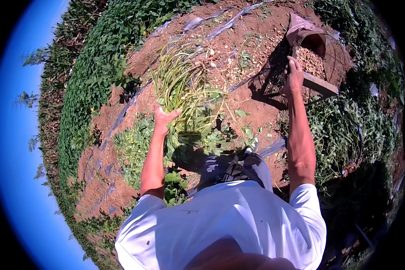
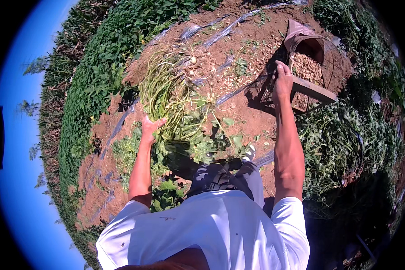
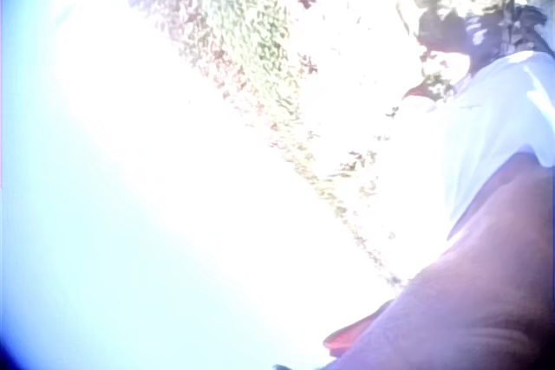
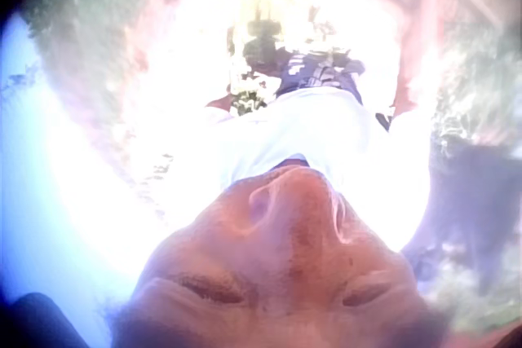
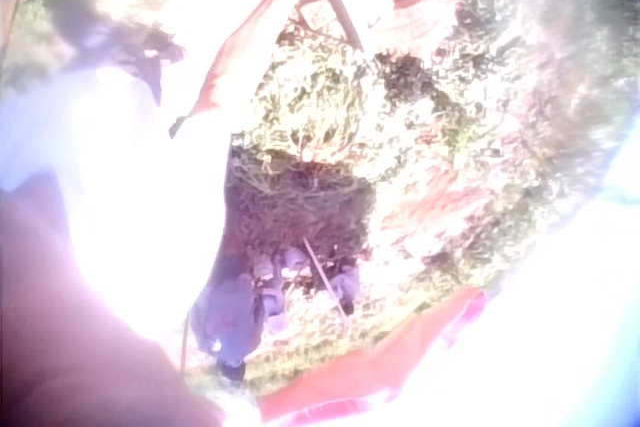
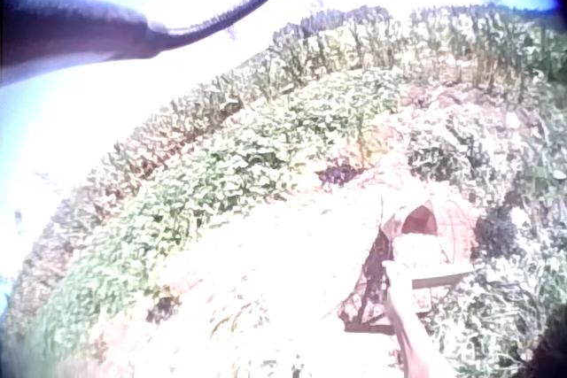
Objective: The person harvests peanuts by hand, pulling plants from the soil, shaking off dirt, and placing the bunches into a basket.
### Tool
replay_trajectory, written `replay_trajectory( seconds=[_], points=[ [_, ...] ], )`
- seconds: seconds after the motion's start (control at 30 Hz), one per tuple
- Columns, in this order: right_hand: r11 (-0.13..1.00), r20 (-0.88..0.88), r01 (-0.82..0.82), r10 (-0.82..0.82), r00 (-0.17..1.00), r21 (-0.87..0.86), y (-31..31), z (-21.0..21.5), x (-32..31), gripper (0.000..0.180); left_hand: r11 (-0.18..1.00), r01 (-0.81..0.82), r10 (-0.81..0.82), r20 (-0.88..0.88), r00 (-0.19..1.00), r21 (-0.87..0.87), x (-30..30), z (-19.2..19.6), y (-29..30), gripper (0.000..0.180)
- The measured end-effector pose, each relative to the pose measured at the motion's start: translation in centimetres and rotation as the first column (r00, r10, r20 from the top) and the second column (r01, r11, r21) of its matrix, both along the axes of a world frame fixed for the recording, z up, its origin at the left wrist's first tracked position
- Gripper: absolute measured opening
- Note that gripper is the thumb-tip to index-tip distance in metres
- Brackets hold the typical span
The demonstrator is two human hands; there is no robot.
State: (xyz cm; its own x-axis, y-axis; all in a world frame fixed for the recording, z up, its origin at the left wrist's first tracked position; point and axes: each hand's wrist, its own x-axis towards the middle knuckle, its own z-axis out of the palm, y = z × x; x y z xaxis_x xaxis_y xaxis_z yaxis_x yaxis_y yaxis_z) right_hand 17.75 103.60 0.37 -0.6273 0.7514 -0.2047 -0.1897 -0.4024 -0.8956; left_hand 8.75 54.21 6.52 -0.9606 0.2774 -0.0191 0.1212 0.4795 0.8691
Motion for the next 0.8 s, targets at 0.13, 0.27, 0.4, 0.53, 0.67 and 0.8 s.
replay_trajectory(
  seconds=[0.13, 0.27, 0.4, 0.53, 0.67, 0.8],
  points=[
    [0.816, 0.23, -0.375, 0.301, 0.926, 0.441, -3.3, 7.1, -1.2, 0.031, 0.96, 0.034, -0.086, -0.177, 0.98, -0.277, 2.2, 2.6, 3.4, 0.055],
    [0.18, 0.539, -0.583, 0.242, 0.807, 0.792, -7.1, 10.1, -2.4, 0.051, 0.928, 0.056, -0.148, -0.226, 0.963, -0.367, 3.0, 0.9, 3.4, 0.049],
    [0.115, 0.757, -0.817, 0.321, 0.569, 0.565, -7.2, 9.7, -3.0, 0.057, 0.864, -0.001, -0.211, -0.363, 0.908, -0.504, 3.7, 1.2, 4.2, 0.055],
    [0.032, 0.707, -0.791, 0.428, 0.563, 0.611, -6.6, 8.8, -2.5, 0.049, 0.811, -0.006, -0.243, -0.345, 0.907, -0.585, 3.3, 0.2, 3.1, 0.066],
    [-0.01, 0.671, -0.763, 0.482, 0.563, 0.647, -6.3, 7.5, -2.2, 0.043, 0.795, -0.023, -0.229, -0.335, 0.914, -0.607, 3.0, -0.3, 2.6, 0.07],
    [0.197, 0.475, -0.722, 0.636, 0.609, 0.663, -6.4, 6.1, -1.6, 0.036, 0.838, 0.027, -0.232, -0.31, 0.922, -0.545, 3.5, 0.7, 3.2, 0.063]
  ],
)
